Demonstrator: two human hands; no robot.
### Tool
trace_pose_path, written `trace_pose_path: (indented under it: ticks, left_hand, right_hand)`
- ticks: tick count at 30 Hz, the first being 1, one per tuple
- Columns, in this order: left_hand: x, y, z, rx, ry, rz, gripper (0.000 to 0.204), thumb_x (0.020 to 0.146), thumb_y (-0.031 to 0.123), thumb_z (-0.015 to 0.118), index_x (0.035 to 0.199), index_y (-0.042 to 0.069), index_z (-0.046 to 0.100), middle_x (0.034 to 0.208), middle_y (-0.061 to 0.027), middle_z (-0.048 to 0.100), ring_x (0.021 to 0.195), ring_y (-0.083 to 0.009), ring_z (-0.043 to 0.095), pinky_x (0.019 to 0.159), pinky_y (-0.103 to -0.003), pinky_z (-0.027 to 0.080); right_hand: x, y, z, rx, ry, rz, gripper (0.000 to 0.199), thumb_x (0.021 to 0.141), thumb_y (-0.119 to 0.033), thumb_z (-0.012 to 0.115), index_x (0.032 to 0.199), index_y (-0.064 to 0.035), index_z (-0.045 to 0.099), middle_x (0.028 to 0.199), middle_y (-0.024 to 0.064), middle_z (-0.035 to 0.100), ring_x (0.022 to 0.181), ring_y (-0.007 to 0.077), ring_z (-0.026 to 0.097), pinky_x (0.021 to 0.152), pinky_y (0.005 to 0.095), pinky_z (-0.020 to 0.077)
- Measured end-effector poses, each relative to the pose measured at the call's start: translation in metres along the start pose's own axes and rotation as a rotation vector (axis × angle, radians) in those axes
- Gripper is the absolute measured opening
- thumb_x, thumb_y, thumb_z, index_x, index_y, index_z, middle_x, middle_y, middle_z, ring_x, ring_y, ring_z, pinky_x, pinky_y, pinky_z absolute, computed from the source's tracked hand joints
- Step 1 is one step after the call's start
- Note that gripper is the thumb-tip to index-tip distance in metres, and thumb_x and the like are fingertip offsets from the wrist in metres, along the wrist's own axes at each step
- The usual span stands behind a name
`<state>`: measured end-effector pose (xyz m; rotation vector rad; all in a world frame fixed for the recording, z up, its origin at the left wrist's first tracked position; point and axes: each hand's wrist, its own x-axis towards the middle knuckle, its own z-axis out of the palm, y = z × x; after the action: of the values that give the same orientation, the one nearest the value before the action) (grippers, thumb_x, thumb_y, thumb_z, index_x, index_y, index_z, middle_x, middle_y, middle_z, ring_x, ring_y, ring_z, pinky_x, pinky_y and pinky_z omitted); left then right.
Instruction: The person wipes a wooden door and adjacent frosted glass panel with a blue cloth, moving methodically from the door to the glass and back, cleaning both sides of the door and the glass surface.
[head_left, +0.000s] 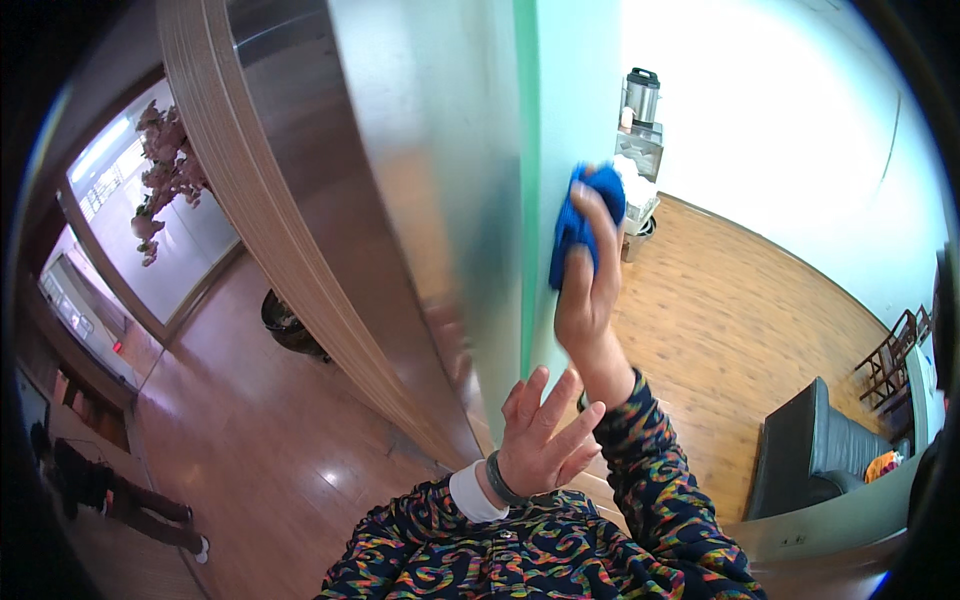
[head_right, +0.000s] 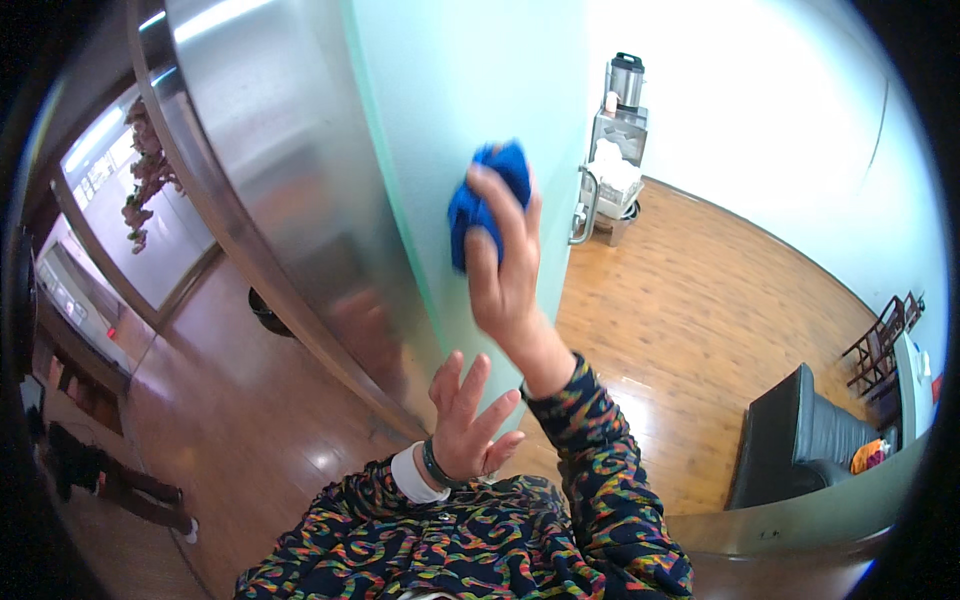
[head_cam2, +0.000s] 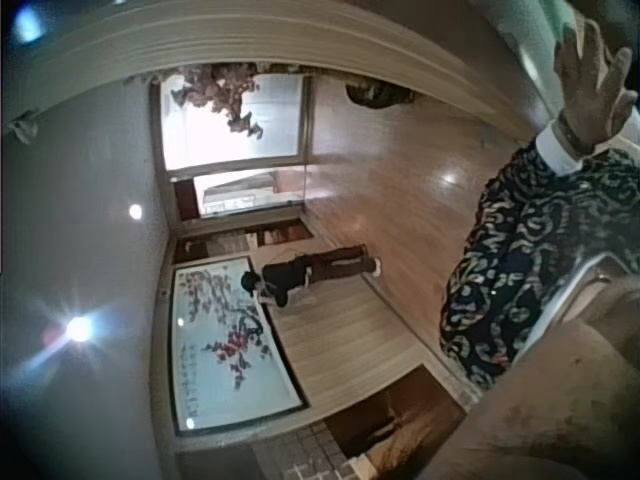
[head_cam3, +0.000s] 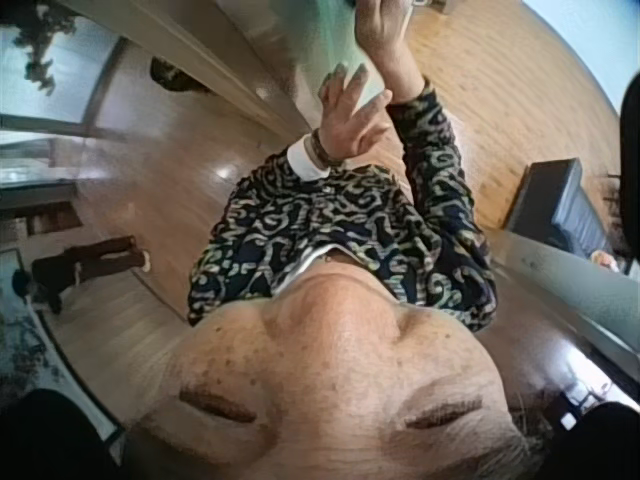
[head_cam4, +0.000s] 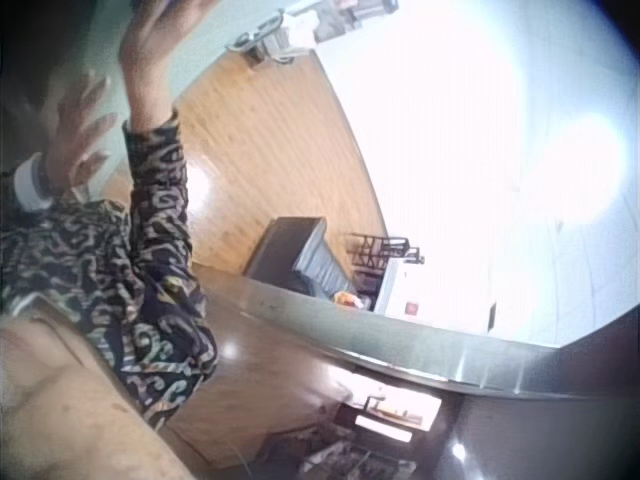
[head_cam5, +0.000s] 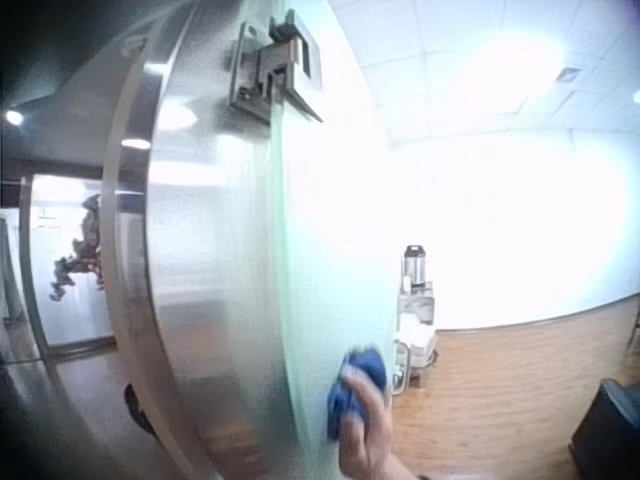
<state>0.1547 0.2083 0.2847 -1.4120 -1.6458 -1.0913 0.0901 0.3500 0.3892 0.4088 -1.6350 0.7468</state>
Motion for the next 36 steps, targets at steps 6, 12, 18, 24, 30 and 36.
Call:
trace_pose_path:
  ticks: [6,12,18,24,30,36]
  left_hand:
    - [-0.014,-0.002,-0.007,0.157,0.038,-0.1,0.042,0.097,0.038,0.052,0.128,0.01,0.058,0.149,-0.0262,0.036,0.141,-0.0452,0.025,0.112,-0.051,0.018]
    - [-0.013,0.0,-0.011,0.102,0.118,-0.156,0.041,0.095,0.035,0.054,0.129,0.012,0.059,0.148,-0.0212,0.041,0.141,-0.0439,0.027,0.113,-0.052,0.015]
    - [-0.004,0.004,-0.017,0.11,0.084,-0.178,0.04,0.096,0.032,0.054,0.129,0.009,0.058,0.147,-0.0228,0.041,0.138,-0.0467,0.03,0.11,-0.053,0.024]
    - [0.008,0.007,-0.03,0.149,0.109,-0.263,0.04,0.096,0.03,0.056,0.129,0.008,0.058,0.148,-0.0223,0.04,0.138,-0.0466,0.03,0.11,-0.053,0.026]
    - [0.033,0.006,-0.041,0.164,0.067,-0.337,0.039,0.095,0.026,0.055,0.127,0.004,0.057,0.146,-0.0247,0.04,0.136,-0.0483,0.033,0.109,-0.055,0.028]
    - [0.035,0.002,-0.045,0.145,0.046,-0.497,0.038,0.094,0.024,0.056,0.127,0.003,0.057,0.145,-0.0231,0.041,0.135,-0.0478,0.034,0.109,-0.054,0.029]
  right_hand:
    - [0.004,0.045,0.024,0.159,0.163,0.465,0.043,0.105,-0.027,0.039,0.138,-0.0019,0.047,0.136,0.0158,0.045,0.126,0.026,0.043,0.108,0.0346,0.032]
    - [-0.075,-0.018,0.03,0.183,0.057,0.189,0.046,0.09,-0.015,0.051,0.133,0.0014,0.052,0.145,0.0278,0.037,0.136,0.0456,0.034,0.112,0.0493,0.0272]
    - [0.026,0.024,0.048,0.105,0.064,0.086,0.049,0.091,-0.018,0.053,0.136,-0.0005,0.044,0.144,0.0259,0.038,0.132,0.0411,0.039,0.111,0.0465,0.0281]
    - [0.042,0.044,0.062,0.103,0.163,0.322,0.044,0.099,-0.025,0.043,0.136,-0.0004,0.044,0.146,0.0263,0.036,0.136,0.039,0.032,0.113,0.0453,0.0255]
    - [-0.014,0.033,0.076,0.078,0.078,0.341,0.042,0.097,-0.012,0.044,0.136,0.0,0.047,0.146,0.0263,0.035,0.139,0.0411,0.03,0.114,0.0472,0.0233]
    - [-0.044,0.048,0.118,0.07,0.065,0.43,0.044,0.093,-0.007,0.046,0.136,-0.0011,0.047,0.147,0.0255,0.034,0.14,0.0416,0.029,0.115,0.0488,0.022]
